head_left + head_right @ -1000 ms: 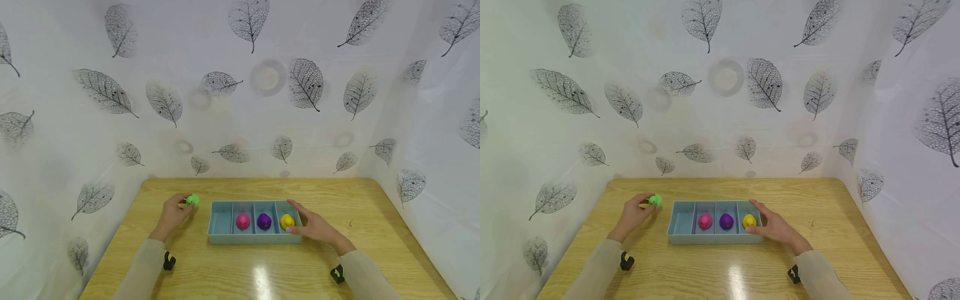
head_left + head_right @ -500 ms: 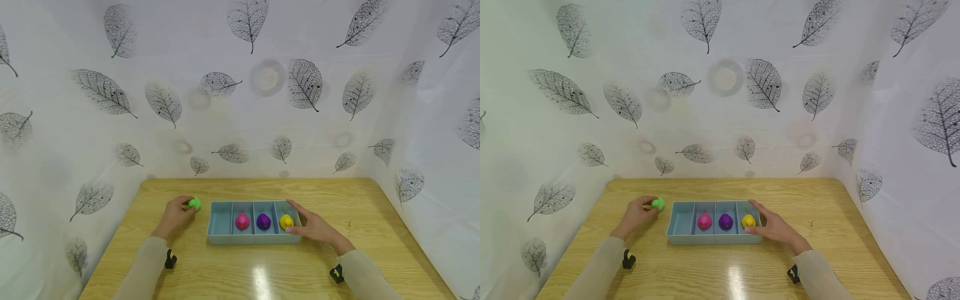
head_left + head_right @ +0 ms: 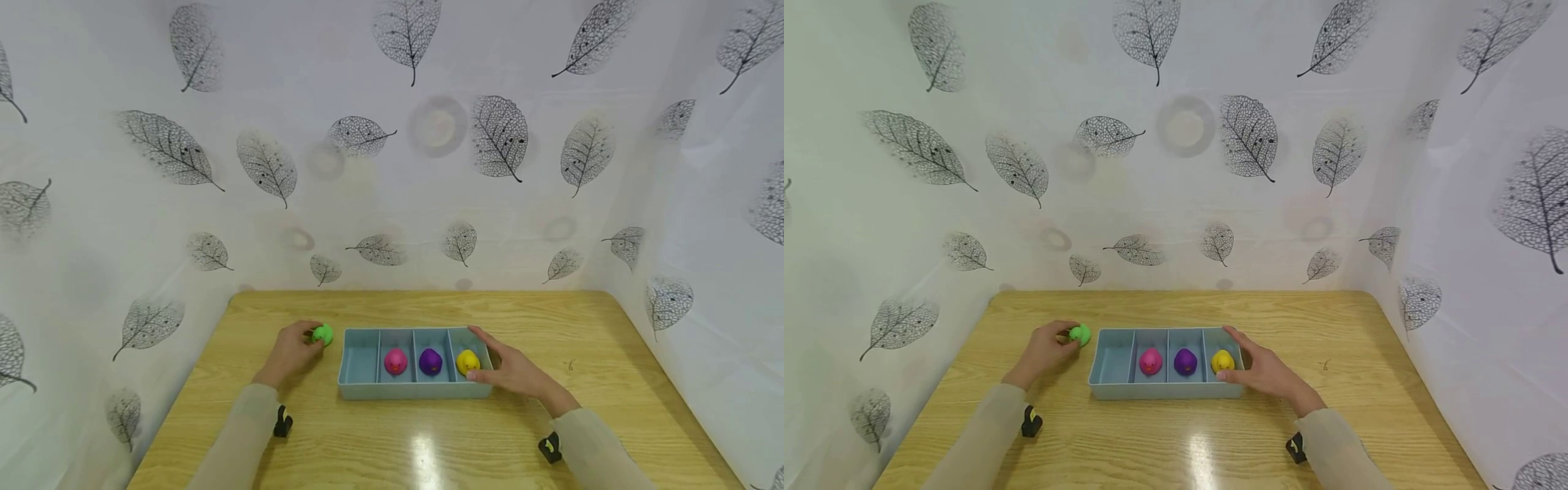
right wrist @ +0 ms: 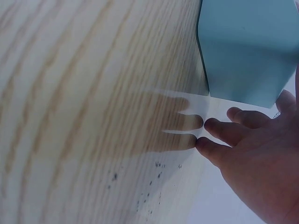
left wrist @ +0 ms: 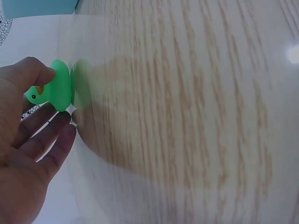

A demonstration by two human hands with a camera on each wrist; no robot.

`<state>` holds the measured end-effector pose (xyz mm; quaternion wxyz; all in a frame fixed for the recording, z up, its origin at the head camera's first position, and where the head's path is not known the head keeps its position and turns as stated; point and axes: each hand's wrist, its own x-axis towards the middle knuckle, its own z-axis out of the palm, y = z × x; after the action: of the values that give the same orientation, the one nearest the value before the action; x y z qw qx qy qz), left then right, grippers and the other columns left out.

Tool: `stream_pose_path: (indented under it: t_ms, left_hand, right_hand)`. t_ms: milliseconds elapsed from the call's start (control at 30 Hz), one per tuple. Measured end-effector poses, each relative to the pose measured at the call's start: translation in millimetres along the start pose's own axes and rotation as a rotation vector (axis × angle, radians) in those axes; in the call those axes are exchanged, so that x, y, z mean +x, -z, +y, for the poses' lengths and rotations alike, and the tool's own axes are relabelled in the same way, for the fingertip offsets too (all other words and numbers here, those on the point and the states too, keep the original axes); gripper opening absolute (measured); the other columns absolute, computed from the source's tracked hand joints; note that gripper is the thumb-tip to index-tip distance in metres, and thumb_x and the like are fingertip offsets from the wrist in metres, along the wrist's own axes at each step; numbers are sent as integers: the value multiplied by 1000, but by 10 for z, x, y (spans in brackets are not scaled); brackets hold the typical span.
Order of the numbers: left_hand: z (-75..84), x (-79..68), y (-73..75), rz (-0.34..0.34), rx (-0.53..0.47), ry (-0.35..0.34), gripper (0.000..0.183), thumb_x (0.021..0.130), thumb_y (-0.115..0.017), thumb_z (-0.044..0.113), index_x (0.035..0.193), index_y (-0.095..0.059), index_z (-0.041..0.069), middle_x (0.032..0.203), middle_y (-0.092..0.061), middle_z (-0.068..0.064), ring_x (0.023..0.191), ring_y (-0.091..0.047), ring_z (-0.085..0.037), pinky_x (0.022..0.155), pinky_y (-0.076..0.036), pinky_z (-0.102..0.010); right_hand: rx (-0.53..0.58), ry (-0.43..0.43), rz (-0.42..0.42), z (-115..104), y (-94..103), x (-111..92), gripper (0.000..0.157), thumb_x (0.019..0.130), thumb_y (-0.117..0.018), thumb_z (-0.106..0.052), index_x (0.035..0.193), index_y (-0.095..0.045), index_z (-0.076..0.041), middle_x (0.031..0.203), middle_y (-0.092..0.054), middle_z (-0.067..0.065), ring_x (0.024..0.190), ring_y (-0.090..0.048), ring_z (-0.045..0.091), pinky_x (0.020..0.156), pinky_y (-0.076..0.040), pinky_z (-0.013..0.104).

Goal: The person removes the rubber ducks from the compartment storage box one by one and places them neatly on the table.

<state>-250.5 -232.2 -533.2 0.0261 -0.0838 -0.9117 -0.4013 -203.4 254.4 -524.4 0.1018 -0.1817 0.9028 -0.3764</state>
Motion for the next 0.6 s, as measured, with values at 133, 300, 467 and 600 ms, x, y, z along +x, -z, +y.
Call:
stream_pose_path:
  t_ms: [133,300,467,600]
  left_hand:
    - [-14,4,-12,1,20,-6,39,92,-74,4,129,-68,-7,128,-70,-27,110,-72,-39,93,-63,-47]
    - [-27,10,-22,-11,34,-3,40,93,-74,4,132,-67,-6,129,-69,-26,111,-71,-38,93,-62,-46]
    - [-11,5,-26,-20,32,2,41,94,-74,4,133,-67,-6,129,-69,-25,112,-71,-38,94,-62,-46]
    - [4,-1,-27,-19,42,10,42,95,-73,5,134,-66,-6,131,-69,-25,113,-70,-37,94,-62,-47]
  right_hand:
    - [3,-1,-3,-13,6,-7,97,93,-78,-49,169,-20,-34,173,-26,19,149,-35,60,112,-33,80]
    - [-4,1,-5,-24,13,-15,97,93,-78,-48,169,-20,-34,173,-27,20,149,-35,60,112,-34,80]
    - [-1,-3,-9,-29,16,-11,97,93,-78,-48,170,-20,-31,173,-26,20,148,-36,60,112,-35,80]
    - [-5,-10,-11,-27,17,-7,98,93,-77,-49,170,-20,-29,173,-26,20,147,-37,61,111,-36,80]
